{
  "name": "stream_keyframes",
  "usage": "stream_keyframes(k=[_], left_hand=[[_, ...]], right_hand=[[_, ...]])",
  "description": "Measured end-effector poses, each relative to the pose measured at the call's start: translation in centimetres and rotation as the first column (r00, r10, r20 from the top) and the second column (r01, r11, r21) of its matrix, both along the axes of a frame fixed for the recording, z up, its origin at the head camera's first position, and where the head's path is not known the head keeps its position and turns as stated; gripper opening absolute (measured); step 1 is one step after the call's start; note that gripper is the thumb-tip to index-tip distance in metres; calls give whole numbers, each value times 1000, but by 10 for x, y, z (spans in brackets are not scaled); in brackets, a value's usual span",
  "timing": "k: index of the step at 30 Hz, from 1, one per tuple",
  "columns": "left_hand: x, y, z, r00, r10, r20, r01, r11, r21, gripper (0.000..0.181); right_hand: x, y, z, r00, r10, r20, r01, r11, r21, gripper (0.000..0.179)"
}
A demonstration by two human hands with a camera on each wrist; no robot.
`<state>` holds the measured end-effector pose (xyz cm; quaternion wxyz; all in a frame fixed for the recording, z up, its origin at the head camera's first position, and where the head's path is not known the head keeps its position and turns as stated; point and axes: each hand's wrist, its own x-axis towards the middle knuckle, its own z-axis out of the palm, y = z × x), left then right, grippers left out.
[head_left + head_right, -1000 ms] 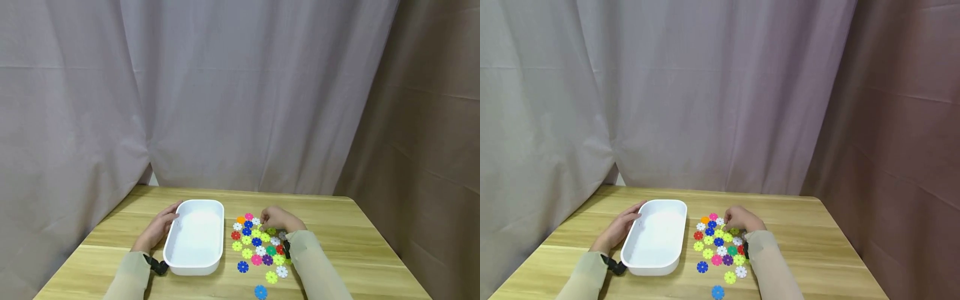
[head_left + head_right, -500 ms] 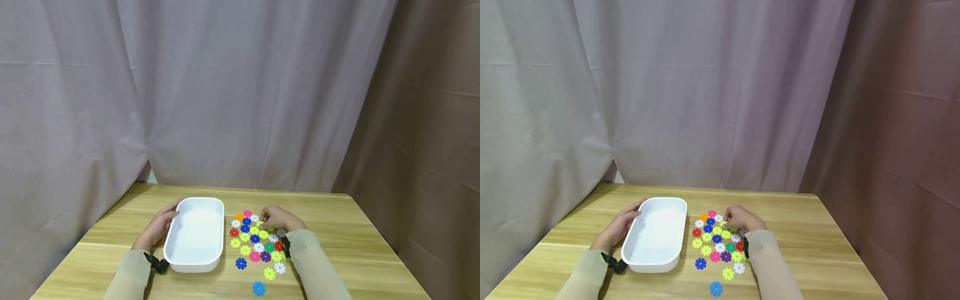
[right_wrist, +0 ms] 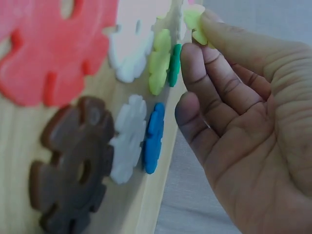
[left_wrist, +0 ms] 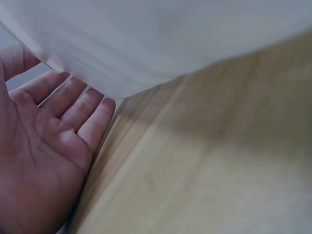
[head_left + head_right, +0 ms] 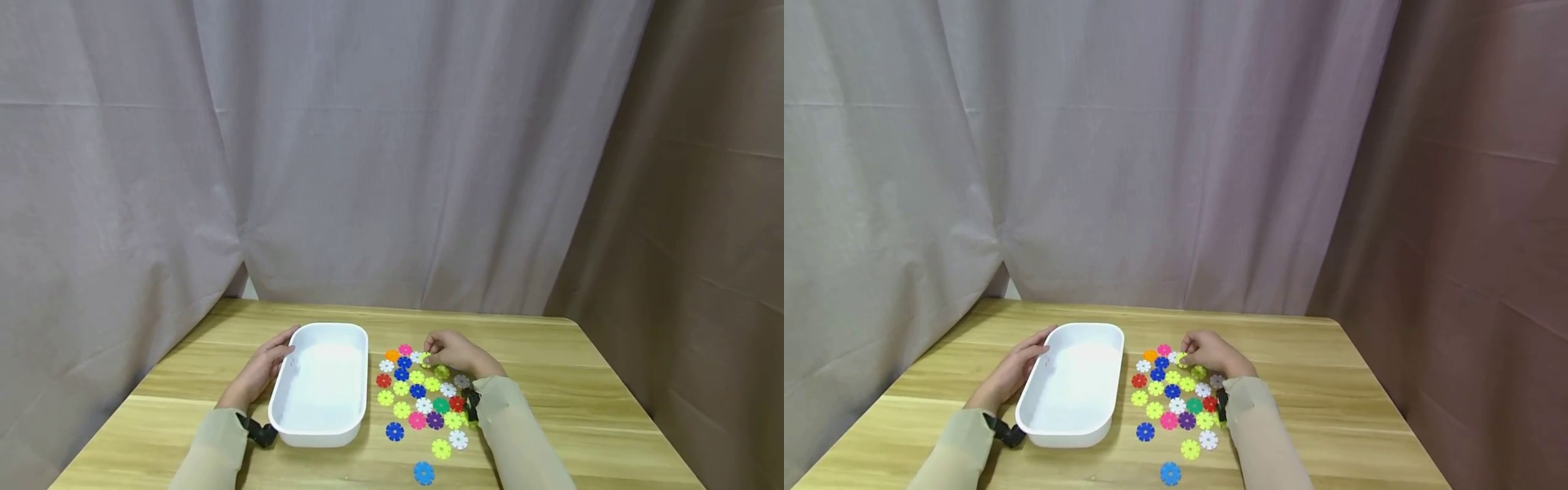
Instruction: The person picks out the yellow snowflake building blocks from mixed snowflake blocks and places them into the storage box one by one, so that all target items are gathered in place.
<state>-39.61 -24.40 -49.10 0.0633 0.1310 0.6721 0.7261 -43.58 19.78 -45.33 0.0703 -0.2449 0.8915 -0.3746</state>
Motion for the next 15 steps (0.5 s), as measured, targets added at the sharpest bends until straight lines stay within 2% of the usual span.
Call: stream_keyframes(k=[7,10,15], left_hand=[[-1,1,2,1000,-3,9,3,1000,5,59],[-1,1,2,1000,-17,0,17,1000,14,59],[-1,3,1,1000,-1,8,1,1000,9,59]], right_hand=[[-3,-9,9,1000,14,-8,-14,998,-67,13],[-3,-18,14,1000,12,-22,-14,996,-88,13],[-2,-35,23,1000,9,-16,-11,991,-135,15]])
